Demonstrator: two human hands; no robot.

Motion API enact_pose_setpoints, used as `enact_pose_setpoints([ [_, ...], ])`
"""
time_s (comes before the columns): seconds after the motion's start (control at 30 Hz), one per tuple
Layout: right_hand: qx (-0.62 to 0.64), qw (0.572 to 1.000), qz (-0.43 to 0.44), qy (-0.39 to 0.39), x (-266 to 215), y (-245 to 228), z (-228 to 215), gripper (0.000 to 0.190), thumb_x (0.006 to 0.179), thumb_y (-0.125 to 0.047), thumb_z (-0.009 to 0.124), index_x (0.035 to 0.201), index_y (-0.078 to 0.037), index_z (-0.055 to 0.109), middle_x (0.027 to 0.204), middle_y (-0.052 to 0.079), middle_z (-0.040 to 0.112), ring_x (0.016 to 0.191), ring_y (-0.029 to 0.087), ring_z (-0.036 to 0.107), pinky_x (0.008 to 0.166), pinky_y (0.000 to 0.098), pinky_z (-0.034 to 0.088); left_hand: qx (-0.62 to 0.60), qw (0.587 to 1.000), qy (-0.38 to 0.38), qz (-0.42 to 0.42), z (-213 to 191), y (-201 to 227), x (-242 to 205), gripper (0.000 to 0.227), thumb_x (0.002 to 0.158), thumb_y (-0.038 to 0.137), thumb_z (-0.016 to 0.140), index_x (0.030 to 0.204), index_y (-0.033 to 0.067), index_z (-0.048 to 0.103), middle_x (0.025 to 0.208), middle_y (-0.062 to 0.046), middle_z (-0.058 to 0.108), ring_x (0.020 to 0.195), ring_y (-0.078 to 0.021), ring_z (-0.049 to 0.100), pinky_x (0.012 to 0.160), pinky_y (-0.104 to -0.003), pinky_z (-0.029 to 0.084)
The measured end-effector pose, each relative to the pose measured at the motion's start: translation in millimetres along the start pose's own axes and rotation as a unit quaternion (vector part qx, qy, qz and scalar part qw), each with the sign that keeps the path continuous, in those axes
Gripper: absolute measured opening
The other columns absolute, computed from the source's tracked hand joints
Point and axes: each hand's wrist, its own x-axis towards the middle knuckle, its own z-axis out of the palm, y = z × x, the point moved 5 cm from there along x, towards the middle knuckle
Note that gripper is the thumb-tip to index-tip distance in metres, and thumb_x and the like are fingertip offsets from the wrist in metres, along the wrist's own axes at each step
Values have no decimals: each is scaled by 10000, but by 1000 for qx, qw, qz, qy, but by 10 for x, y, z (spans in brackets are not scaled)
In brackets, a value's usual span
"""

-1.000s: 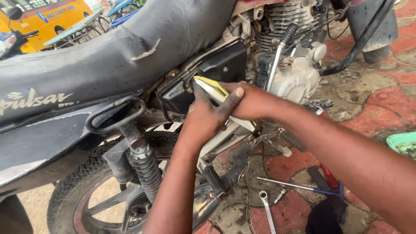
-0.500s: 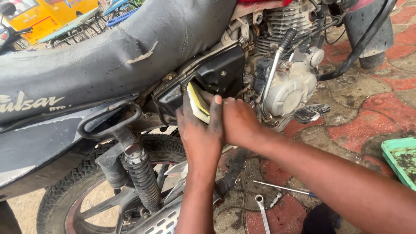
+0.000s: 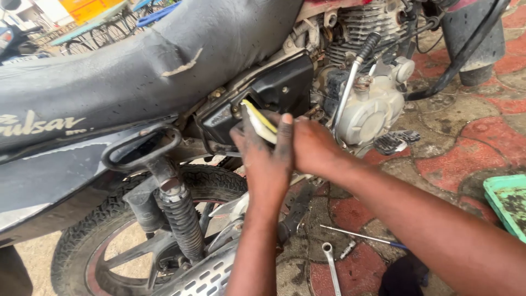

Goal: The person kneels beside a motorcycle and cleans its removed foam air filter, wiping and pressing it with a yellow sponge. They hold up the white filter element, then fit the filter back into the airbox on the motorcycle and press it into place.

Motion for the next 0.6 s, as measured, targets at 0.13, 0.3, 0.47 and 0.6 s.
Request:
enact_pose_setpoints([
  [0.13, 19, 1000, -4, 3, 93, 103, -63, 552, 941, -212, 556, 1485, -262, 479, 1057, 181, 734, 918, 355, 748, 820, 467, 595, -4, 999, 15, 36, 14, 98, 39, 891, 940, 399, 707, 1552, -97, 289, 1261, -288, 451, 1139, -441, 593, 1024, -489, 477],
  [0.3, -24, 997, -69, 40, 98, 69, 4, 505, 880, -215, 661, 1375, -171, 572, 1037, 228, 727, 986, 415, 704, 895, 500, 547, 14, 1000, -4, -4, -5, 53, 63, 860, 972, 423, 644, 1561, -93, 289, 1288, -302, 444, 1141, -442, 605, 1010, -477, 495],
  [0.47, 12, 995, -94, 36, 73, 57, -20, 530, 873, -221, 659, 1389, -161, 554, 1068, 211, 736, 988, 404, 711, 866, 487, 552, 8, 1000, -4, -19, -39, 91, 44, 865, 942, 416, 681, 1542, -77, 301, 1305, -330, 433, 1162, -474, 587, 984, -491, 507],
  [0.6, 104, 986, -130, 31, 12, 203, 58, 647, 860, -168, 692, 1464, -99, 469, 1174, 215, 716, 1086, 356, 709, 900, 447, 552, 55, 992, 46, 106, 46, -116, 7, 784, 948, 312, 758, 1500, -64, 347, 1311, -304, 545, 1210, -535, 536, 1086, -538, 458],
])
